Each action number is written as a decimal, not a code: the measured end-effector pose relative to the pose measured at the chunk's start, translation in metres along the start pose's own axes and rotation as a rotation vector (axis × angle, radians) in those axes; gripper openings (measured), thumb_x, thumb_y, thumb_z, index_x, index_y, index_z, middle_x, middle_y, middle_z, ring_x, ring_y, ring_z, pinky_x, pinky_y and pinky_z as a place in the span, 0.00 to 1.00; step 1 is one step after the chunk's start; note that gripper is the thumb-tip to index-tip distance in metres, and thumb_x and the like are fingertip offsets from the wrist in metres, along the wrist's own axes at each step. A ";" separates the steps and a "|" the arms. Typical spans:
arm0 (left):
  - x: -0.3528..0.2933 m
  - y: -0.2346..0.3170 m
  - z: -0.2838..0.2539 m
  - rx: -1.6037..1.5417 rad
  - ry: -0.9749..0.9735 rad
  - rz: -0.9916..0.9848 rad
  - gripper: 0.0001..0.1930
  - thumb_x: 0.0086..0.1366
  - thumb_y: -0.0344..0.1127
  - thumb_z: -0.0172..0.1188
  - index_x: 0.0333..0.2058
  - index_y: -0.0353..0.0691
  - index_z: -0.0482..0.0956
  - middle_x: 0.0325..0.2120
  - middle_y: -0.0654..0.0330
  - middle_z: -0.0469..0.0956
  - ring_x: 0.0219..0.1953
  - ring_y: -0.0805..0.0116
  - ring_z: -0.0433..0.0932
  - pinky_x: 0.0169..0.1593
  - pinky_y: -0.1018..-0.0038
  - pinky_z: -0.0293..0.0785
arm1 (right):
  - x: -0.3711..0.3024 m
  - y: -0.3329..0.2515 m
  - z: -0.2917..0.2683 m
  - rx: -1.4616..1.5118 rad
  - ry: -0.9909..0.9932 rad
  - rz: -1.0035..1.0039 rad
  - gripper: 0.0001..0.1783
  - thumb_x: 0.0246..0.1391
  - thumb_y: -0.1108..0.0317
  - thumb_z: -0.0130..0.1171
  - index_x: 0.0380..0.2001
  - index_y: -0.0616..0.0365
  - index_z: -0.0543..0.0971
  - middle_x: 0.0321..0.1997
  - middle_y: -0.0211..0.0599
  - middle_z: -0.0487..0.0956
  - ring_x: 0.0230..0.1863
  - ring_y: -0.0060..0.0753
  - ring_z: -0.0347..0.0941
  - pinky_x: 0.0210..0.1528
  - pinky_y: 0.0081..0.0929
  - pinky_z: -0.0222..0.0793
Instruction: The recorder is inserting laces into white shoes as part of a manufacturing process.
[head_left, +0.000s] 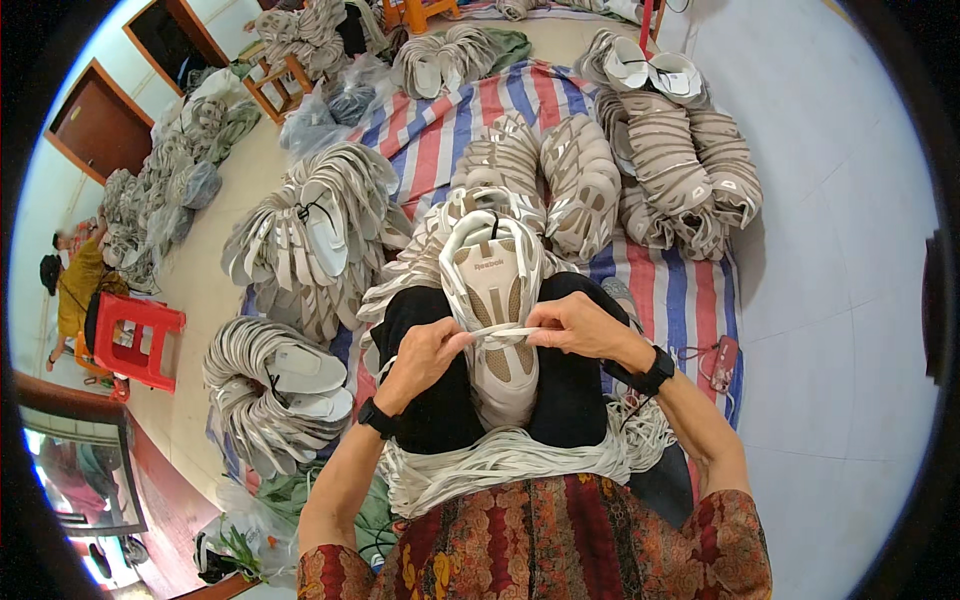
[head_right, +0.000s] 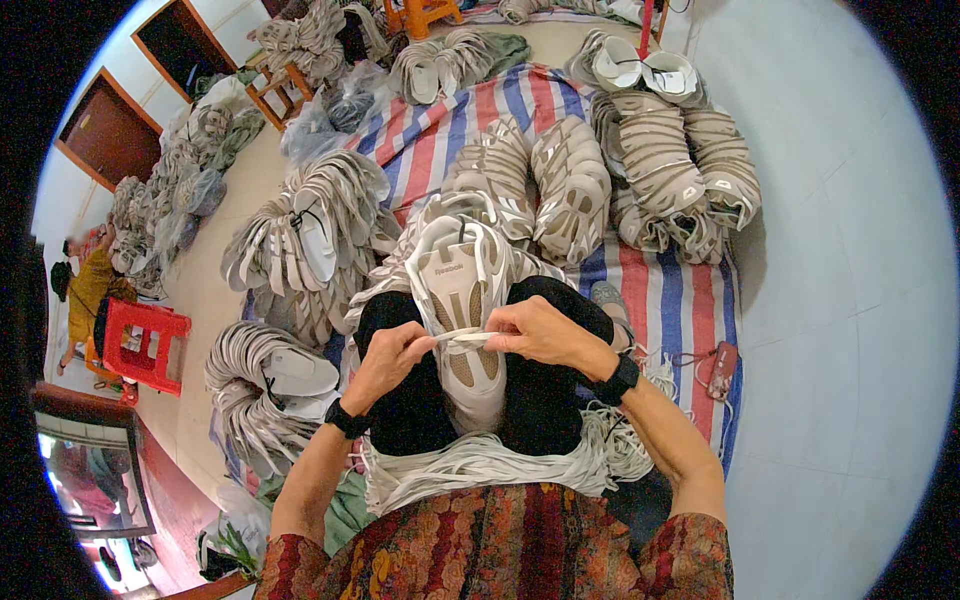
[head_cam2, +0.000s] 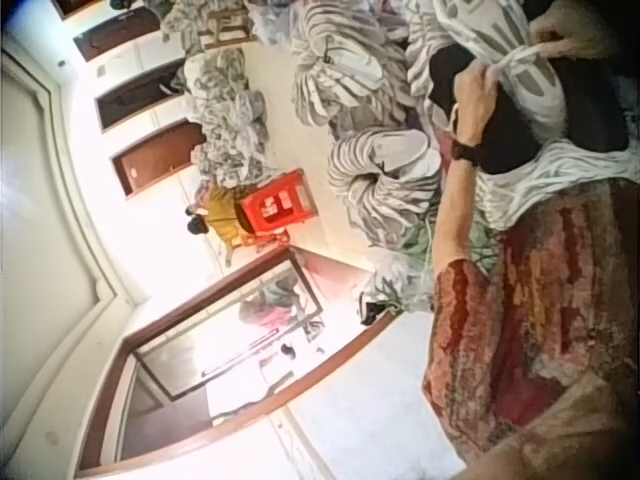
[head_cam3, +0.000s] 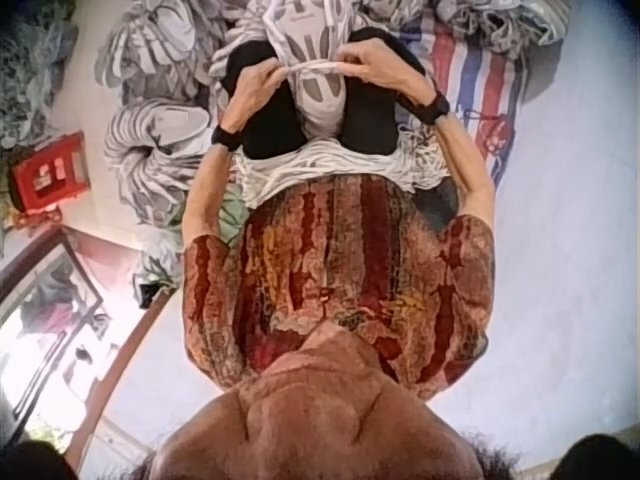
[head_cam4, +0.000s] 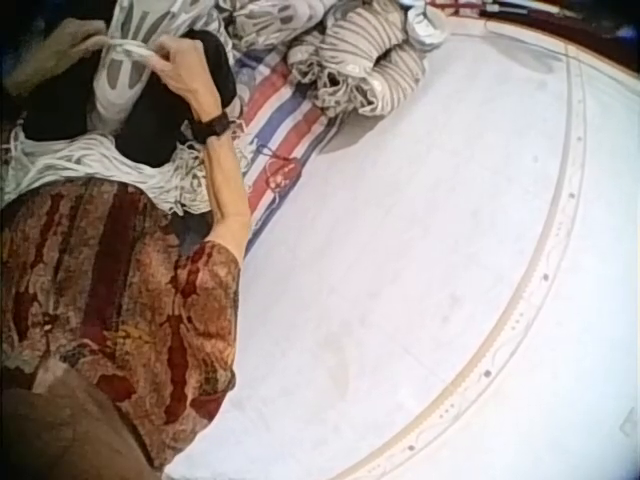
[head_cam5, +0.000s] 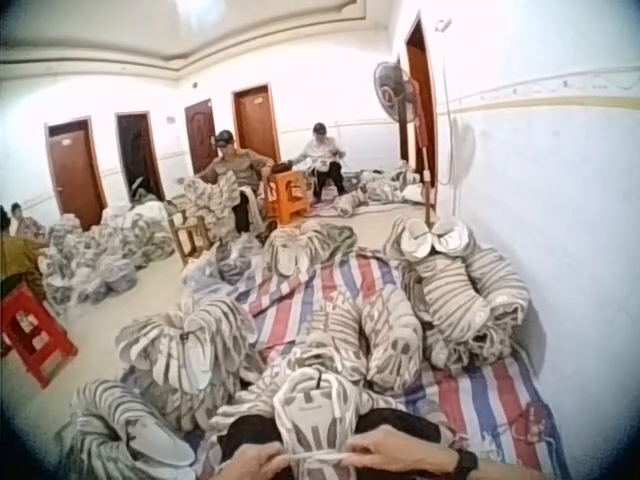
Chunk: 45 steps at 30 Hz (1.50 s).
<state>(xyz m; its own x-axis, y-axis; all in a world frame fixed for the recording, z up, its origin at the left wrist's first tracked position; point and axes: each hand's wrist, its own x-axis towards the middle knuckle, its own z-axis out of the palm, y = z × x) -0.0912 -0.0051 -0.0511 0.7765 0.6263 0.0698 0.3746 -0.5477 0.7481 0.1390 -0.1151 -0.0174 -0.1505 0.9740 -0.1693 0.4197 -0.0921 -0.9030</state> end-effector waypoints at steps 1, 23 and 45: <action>0.002 0.003 0.001 -0.053 -0.010 -0.016 0.12 0.58 0.37 0.56 0.25 0.31 0.74 0.13 0.56 0.68 0.16 0.74 0.67 0.22 0.75 0.63 | 0.001 0.001 0.001 -0.003 0.001 -0.001 0.10 0.45 0.67 0.59 0.30 0.63 0.74 0.16 0.34 0.69 0.18 0.21 0.64 0.22 0.21 0.61; 0.012 0.005 0.012 -0.034 -0.010 -0.153 0.17 0.50 0.43 0.63 0.21 0.31 0.75 0.14 0.57 0.73 0.16 0.73 0.69 0.22 0.75 0.65 | 0.028 -0.001 0.024 -0.162 0.296 -0.195 0.10 0.45 0.67 0.57 0.22 0.65 0.73 0.16 0.44 0.72 0.17 0.32 0.68 0.21 0.28 0.62; 0.015 0.011 0.009 0.175 0.015 -0.282 0.20 0.47 0.50 0.59 0.21 0.35 0.76 0.19 0.49 0.76 0.24 0.53 0.76 0.28 0.64 0.71 | 0.032 -0.003 0.026 -0.243 0.327 -0.163 0.16 0.46 0.61 0.52 0.17 0.65 0.73 0.17 0.52 0.70 0.18 0.49 0.68 0.21 0.35 0.62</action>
<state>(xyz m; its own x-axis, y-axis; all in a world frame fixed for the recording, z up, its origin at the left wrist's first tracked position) -0.0707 -0.0070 -0.0474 0.6230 0.7740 -0.1131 0.6558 -0.4381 0.6148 0.1100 -0.0887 -0.0307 0.0426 0.9897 0.1369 0.6181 0.0815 -0.7819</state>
